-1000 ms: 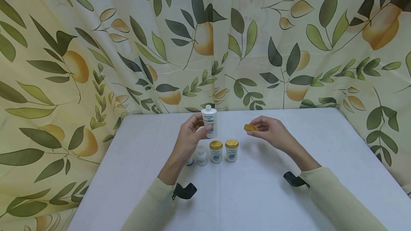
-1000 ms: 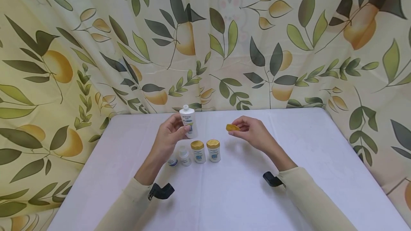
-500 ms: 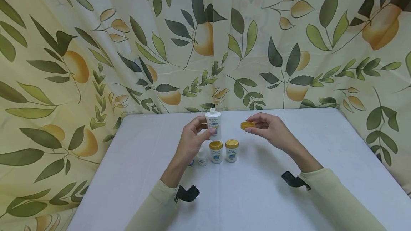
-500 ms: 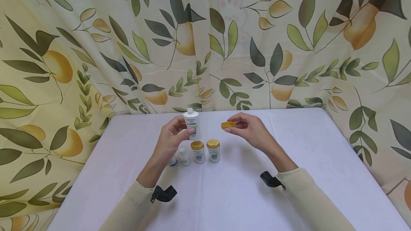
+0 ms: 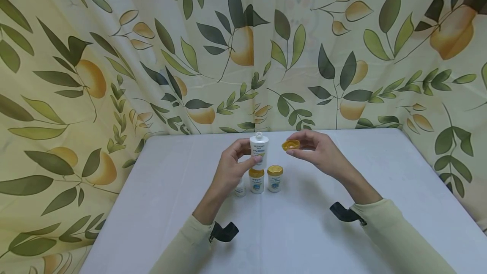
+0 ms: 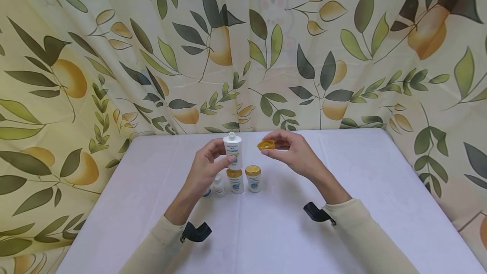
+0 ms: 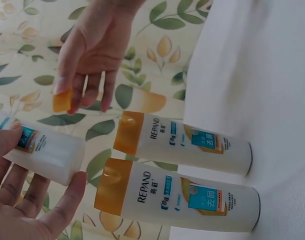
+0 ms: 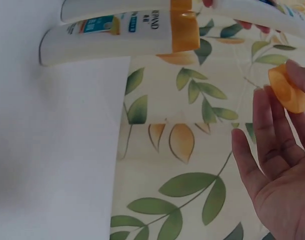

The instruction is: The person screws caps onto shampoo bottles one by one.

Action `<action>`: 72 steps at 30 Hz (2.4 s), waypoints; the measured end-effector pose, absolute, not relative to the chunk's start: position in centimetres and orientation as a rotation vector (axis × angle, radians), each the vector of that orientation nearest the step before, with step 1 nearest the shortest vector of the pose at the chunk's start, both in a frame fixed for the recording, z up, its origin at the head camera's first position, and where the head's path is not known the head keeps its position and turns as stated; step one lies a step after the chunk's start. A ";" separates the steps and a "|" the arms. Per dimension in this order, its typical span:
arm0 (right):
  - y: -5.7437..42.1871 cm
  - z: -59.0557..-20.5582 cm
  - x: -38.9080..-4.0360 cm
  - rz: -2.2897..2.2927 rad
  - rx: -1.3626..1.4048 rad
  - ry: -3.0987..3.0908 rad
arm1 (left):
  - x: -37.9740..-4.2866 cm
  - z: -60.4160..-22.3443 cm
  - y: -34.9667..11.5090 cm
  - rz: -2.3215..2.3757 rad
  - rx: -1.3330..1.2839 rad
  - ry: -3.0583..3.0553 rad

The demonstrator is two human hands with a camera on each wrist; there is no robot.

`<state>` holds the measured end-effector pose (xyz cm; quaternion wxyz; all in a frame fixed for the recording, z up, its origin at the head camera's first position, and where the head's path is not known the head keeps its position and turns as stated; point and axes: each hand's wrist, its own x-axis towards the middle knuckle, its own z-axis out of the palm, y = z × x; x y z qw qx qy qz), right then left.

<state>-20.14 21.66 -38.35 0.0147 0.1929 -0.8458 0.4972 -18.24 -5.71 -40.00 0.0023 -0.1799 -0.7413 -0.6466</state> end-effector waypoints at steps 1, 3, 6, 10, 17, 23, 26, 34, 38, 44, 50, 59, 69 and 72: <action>21.6 -38.3 -20.1 1.544 0.611 -2.625 | -18.2 -40.0 -5.6 -2.022 -0.568 -2.332; 21.5 -38.1 -20.0 1.538 0.624 -2.617 | -18.3 -40.0 -5.5 -2.011 -0.574 -2.342; 21.3 -37.7 -19.9 1.527 0.635 -2.615 | -18.4 -40.0 -5.2 -1.986 -0.595 -2.357; 20.9 -37.0 -19.8 1.521 0.630 -2.612 | -18.4 -40.0 -4.9 -1.968 -0.616 -2.368; 20.5 -35.9 -19.4 1.536 0.646 -2.592 | -18.4 -40.0 -4.5 -1.950 -0.659 -2.373; 20.3 -35.4 -19.4 1.556 0.677 -2.581 | -18.3 -40.0 -4.2 -1.958 -0.654 -2.384; 20.2 -35.1 -19.3 1.566 0.706 -2.572 | -18.2 -39.8 -4.1 -1.956 -0.657 -2.393; 19.7 -34.3 -19.1 1.560 0.764 -2.546 | -17.9 -39.7 -4.0 -1.980 -0.666 -2.415; 19.4 -34.0 -19.1 1.565 0.736 -2.527 | -17.8 -39.7 -3.8 -1.982 -0.676 -2.414; 19.2 -33.7 -19.0 1.566 0.740 -2.508 | -17.8 -39.9 -3.7 -1.966 -0.694 -2.402; 18.9 -33.4 -19.0 1.556 0.766 -2.502 | -17.9 -39.9 -3.6 -1.971 -0.697 -2.393; 18.7 -33.3 -19.2 1.526 0.813 -2.482 | -18.0 -39.9 -3.7 -1.972 -0.685 -2.398; 18.5 -33.5 -19.2 1.461 0.822 -2.474 | -17.9 -39.8 -3.7 -1.918 -0.691 -2.406; 18.2 -33.6 -19.2 1.463 0.801 -2.472 | -17.9 -39.9 -3.7 -1.904 -0.681 -2.407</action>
